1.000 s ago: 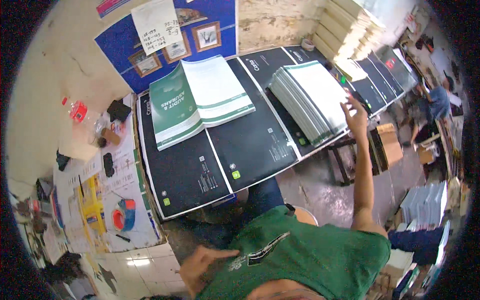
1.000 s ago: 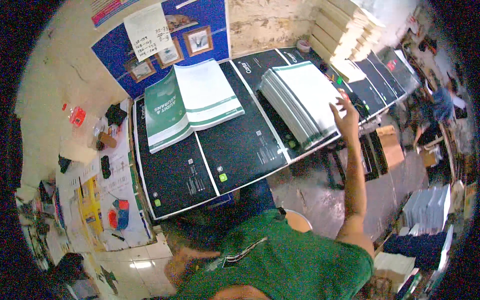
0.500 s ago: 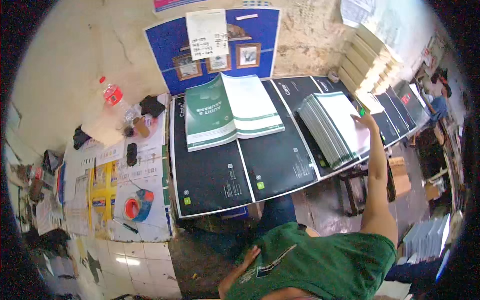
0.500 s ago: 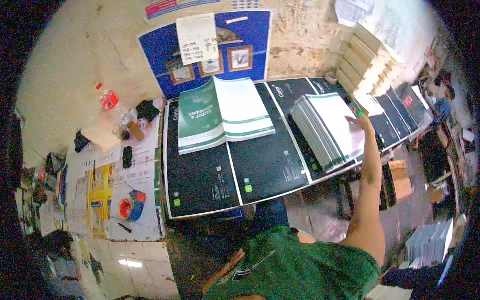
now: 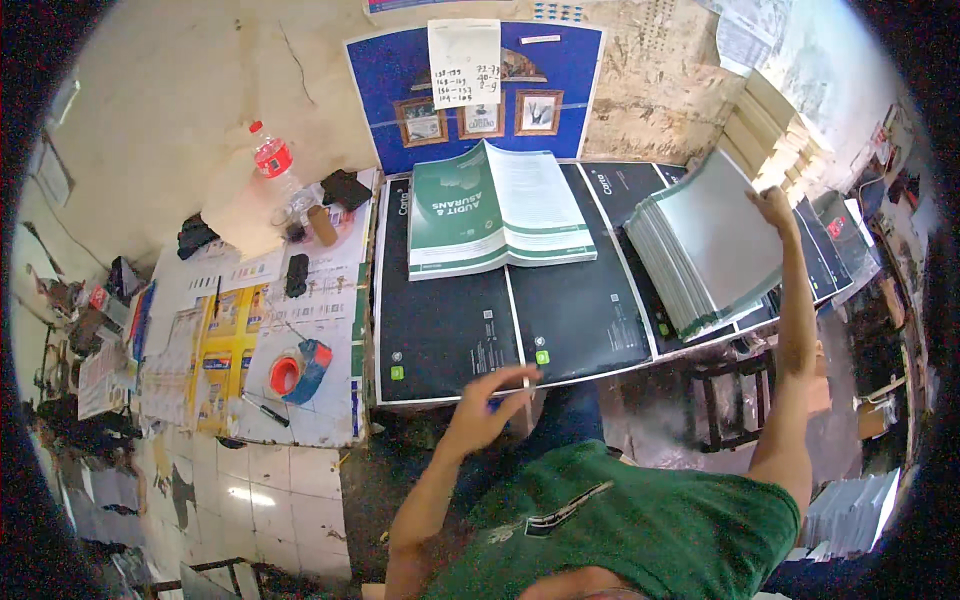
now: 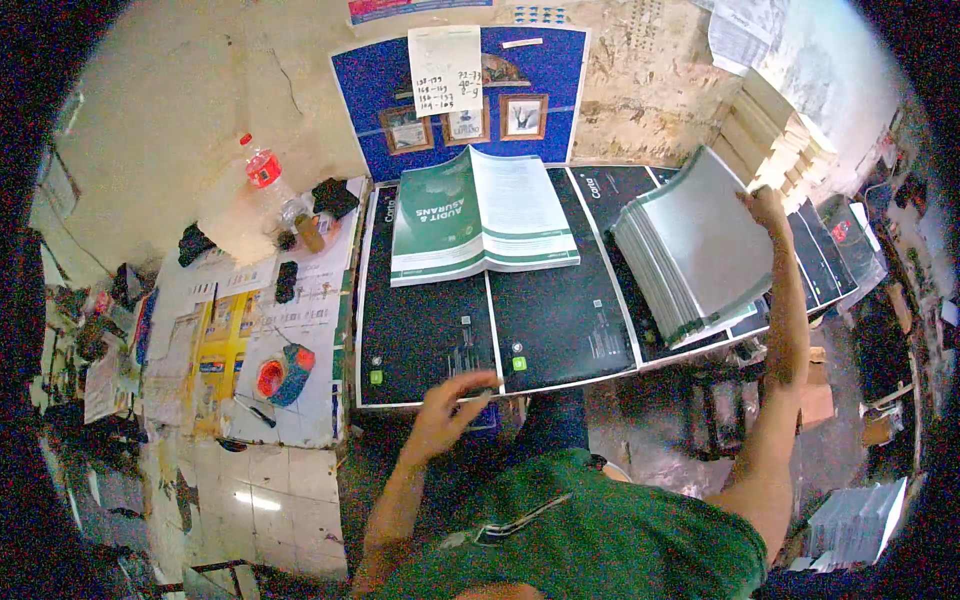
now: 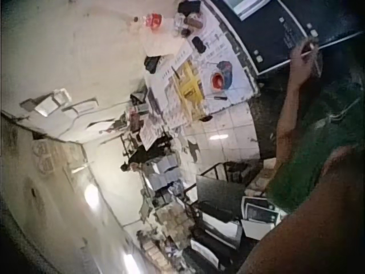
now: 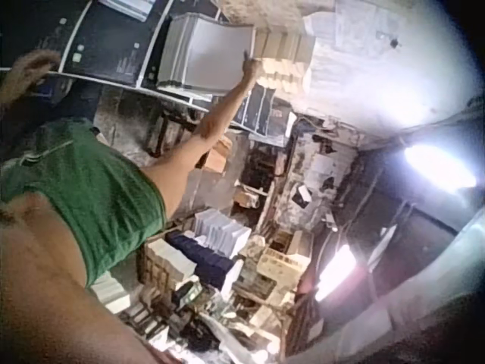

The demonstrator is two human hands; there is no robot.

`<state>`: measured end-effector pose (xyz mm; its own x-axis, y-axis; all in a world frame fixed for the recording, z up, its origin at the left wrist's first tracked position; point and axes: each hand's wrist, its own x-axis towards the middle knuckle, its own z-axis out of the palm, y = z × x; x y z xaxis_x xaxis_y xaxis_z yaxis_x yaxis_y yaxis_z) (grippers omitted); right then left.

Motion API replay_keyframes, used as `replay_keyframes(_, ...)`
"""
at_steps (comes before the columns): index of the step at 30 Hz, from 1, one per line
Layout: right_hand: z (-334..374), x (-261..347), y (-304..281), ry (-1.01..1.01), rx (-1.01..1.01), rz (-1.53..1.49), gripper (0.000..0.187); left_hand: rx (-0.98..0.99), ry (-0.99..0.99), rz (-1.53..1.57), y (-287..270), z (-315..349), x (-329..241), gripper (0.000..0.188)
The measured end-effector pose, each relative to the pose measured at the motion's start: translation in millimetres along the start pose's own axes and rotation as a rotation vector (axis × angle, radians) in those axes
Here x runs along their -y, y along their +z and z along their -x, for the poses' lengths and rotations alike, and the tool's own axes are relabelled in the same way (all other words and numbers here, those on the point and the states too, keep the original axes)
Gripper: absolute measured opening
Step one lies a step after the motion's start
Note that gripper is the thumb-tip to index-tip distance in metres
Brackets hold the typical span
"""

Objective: The person flips through pages of several bound books and handles stacks of printed paper on a work table.

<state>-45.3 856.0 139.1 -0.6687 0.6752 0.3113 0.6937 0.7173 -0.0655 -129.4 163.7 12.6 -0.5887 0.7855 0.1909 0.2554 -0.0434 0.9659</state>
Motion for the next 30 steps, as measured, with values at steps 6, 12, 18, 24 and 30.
replay_keyframes(6, 145, 175, -139, -0.337, -0.415, -0.055, 0.043, 0.054, -0.134, 0.559, 99, -148, 8, 0.059)
replay_keyframes(12, 196, 232, -159, -0.217, -0.058, -0.537, 0.043, -0.311, -0.249, 0.474, 133, -171, 60, 0.08)
replay_keyframes(18, 271, 227, 9, -0.012, 0.168, -1.015, 0.045, -0.551, -0.317, 0.539, 81, -74, 47, 0.057)
replay_keyframes(24, 351, 270, 98, 0.455, 0.663, -1.23, 0.044, -0.433, -0.66, 0.387, 36, -20, 81, 0.046)
replay_keyframes(30, 388, 267, 168, 0.235, 0.556, -1.258, 0.039, -0.399, -0.735, -0.186, 36, -15, 96, 0.044)
